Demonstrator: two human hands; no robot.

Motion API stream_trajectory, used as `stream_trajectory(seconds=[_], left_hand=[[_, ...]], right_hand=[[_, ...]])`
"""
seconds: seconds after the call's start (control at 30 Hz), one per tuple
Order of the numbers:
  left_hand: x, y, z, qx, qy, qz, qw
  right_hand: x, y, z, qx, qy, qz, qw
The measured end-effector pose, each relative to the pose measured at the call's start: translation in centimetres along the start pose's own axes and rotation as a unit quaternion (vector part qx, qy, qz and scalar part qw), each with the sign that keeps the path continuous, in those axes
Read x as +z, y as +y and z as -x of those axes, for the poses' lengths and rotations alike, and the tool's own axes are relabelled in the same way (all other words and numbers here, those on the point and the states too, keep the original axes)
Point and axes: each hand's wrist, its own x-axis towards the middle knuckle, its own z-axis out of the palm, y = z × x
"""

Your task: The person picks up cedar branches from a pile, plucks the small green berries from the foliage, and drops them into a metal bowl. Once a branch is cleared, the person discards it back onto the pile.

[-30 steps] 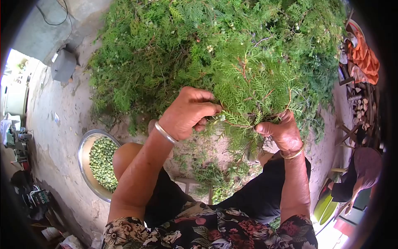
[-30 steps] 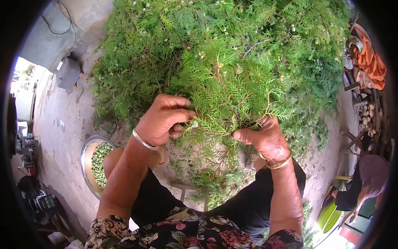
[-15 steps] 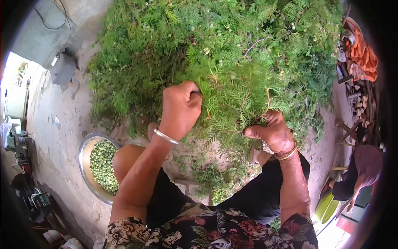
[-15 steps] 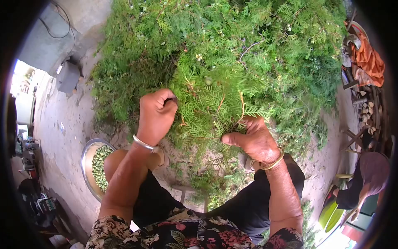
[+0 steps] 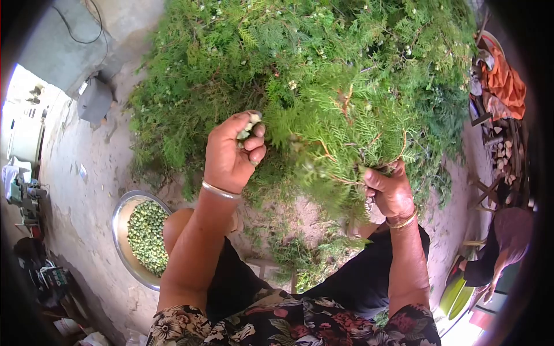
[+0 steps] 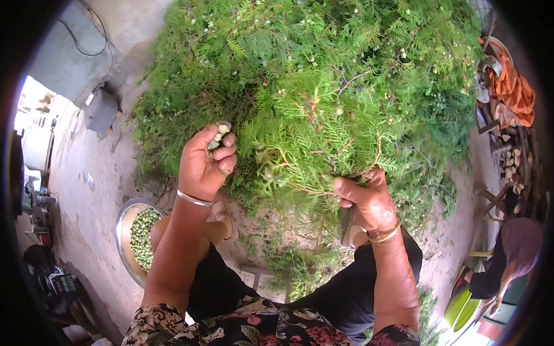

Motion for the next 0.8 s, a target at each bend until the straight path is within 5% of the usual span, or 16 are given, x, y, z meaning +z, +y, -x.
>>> stream_trajectory(seconds=[0.07,0.2,0.47,0.8], left_hand=[[-0.7,-0.1,-0.3,-0.067,-0.020,0.163,0.984],[1.2,-0.8,0.6,-0.047,0.038,0.075,0.995],[2.2,-2.0,2.7,-0.086,-0.106,0.026,0.990],[2.5,-1.0,2.6,-0.038,-0.111,-0.072,0.990]], right_hand=[[-0.1,0.1,0.0,-0.004,0.010,0.001,1.000],[-0.6,0.5,0.0,-0.007,0.000,-0.023,1.000],[0.2,0.7,-0.6,-0.030,0.018,-0.032,0.999],[-0.1,1.2,-0.9,0.042,0.016,-0.005,0.999]])
